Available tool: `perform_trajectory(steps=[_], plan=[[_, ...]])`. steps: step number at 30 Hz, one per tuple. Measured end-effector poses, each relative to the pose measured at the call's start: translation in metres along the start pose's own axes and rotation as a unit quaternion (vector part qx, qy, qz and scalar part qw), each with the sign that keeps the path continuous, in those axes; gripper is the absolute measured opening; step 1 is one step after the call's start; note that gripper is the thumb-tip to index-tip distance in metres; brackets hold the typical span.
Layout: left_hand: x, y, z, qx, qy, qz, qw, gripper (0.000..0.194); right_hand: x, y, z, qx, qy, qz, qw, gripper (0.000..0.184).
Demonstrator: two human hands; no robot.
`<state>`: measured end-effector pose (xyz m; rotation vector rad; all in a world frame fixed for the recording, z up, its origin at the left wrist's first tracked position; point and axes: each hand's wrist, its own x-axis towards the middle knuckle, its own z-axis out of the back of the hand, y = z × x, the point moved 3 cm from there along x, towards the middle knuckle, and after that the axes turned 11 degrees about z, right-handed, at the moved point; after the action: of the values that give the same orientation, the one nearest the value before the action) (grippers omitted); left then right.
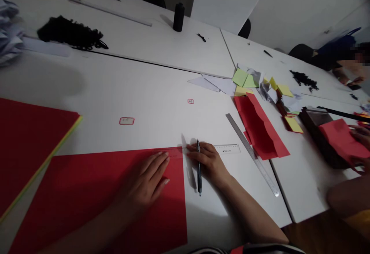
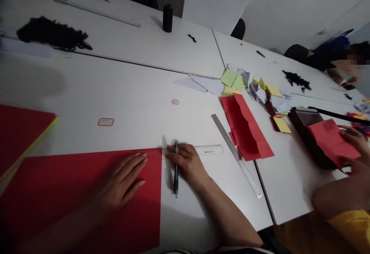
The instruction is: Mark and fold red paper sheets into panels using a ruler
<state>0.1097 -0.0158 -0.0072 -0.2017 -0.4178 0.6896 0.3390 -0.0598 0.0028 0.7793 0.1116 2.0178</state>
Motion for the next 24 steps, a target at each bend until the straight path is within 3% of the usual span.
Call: perform_trajectory(steps=[13, 24], plan=[[-0.0008, 0.0022, -0.0053, 0.006, 0.011, -0.009, 1.000, 0.066, 0.0008, -0.0015, 0.0021, 0.020, -0.001, -0.002, 1.000, 0.031], [0.0035, -0.0003, -0.0014, 0.005, 0.004, -0.020, 1.000, 0.066, 0.0003, -0.0026, 0.0021, 0.017, -0.013, -0.001, 1.000, 0.029]])
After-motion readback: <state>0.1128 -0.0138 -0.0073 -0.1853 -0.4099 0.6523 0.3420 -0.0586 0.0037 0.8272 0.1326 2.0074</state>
